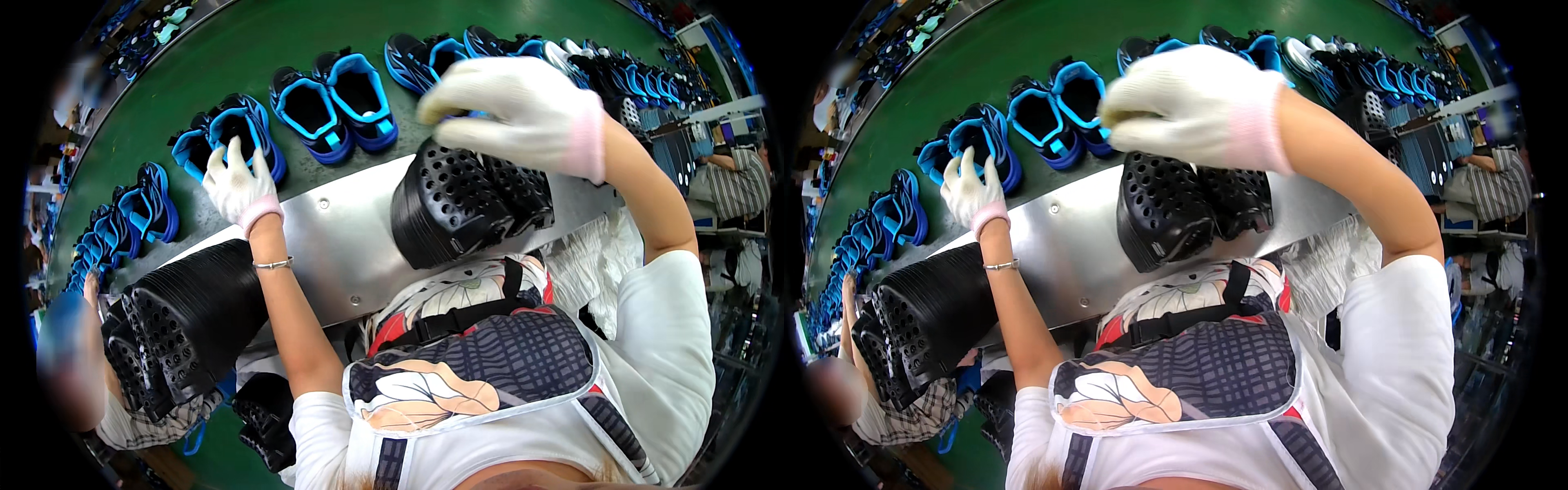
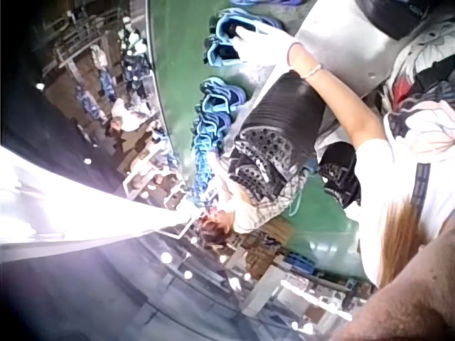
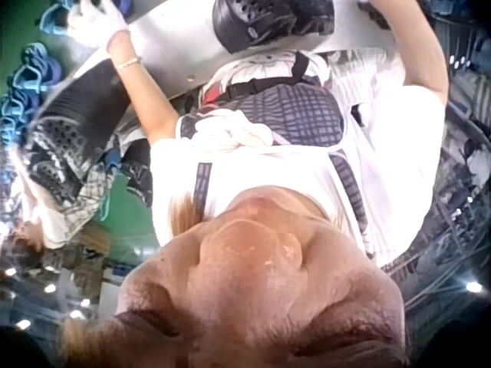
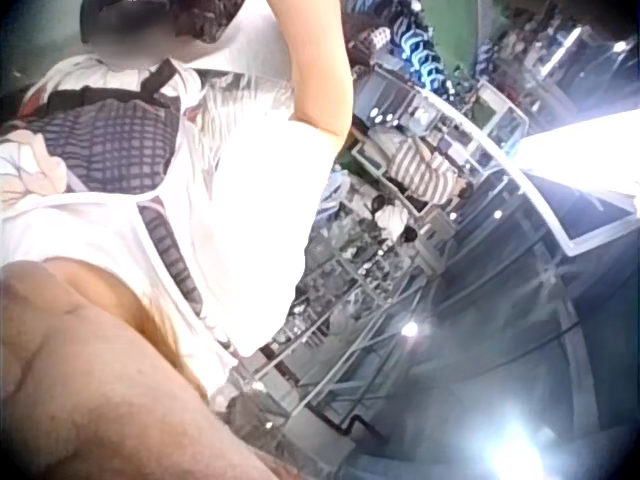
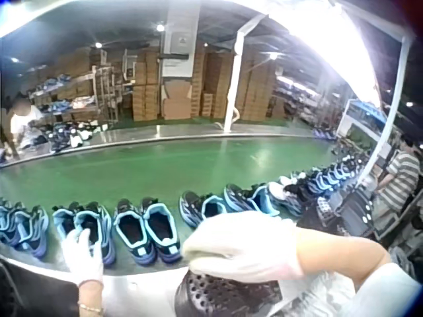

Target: The person, wearing gloves, picks up shoe soles and blue shoe uppers from a workstation and fits the uppers into the soles one by one, occasionally placing the completed pairs into a white bag.

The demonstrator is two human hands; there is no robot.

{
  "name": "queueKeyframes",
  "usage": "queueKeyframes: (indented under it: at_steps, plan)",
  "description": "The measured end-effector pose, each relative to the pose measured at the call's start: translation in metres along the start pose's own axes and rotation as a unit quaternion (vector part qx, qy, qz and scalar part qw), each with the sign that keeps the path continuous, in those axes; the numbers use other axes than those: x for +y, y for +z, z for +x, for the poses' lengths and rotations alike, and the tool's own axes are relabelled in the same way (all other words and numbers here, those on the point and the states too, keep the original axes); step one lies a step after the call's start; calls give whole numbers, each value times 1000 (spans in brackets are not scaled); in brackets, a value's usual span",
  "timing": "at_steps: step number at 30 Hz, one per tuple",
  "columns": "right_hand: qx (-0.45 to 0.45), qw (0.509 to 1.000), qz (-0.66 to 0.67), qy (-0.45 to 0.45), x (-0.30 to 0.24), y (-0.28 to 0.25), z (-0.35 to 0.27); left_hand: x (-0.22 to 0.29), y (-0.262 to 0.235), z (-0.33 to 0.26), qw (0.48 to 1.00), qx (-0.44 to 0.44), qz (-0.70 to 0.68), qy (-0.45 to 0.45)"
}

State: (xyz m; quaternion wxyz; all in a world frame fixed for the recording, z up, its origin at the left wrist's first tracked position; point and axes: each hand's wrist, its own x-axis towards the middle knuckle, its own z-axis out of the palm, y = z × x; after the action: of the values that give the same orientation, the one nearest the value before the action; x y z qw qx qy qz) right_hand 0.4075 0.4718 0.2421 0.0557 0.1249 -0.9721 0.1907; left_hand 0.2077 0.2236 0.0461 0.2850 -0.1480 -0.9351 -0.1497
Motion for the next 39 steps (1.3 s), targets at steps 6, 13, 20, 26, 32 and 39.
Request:
queueKeyframes:
  at_steps: [6,13,20,26,32,39]
  plan:
    - [-25,998,30,41,-21,-3,-72,58,12,-23,939,-219,-266,-5]
    - [-4,999,-9,53,-24,20,-90,68,39,-22,897,-281,-338,-36]
    - [-11,998,11,60,-22,22,-88,82,27,-25,886,-309,-343,-39]
    - [1,997,60,56,-26,0,-84,72,-12,-23,901,-301,-306,-60]
    - [78,996,49,-14,-40,-24,-55,86,-85,-12,593,-388,-692,-140]
    - [19,991,129,-3,-44,-1,-6,102,-123,-22,193,-339,-894,-219]
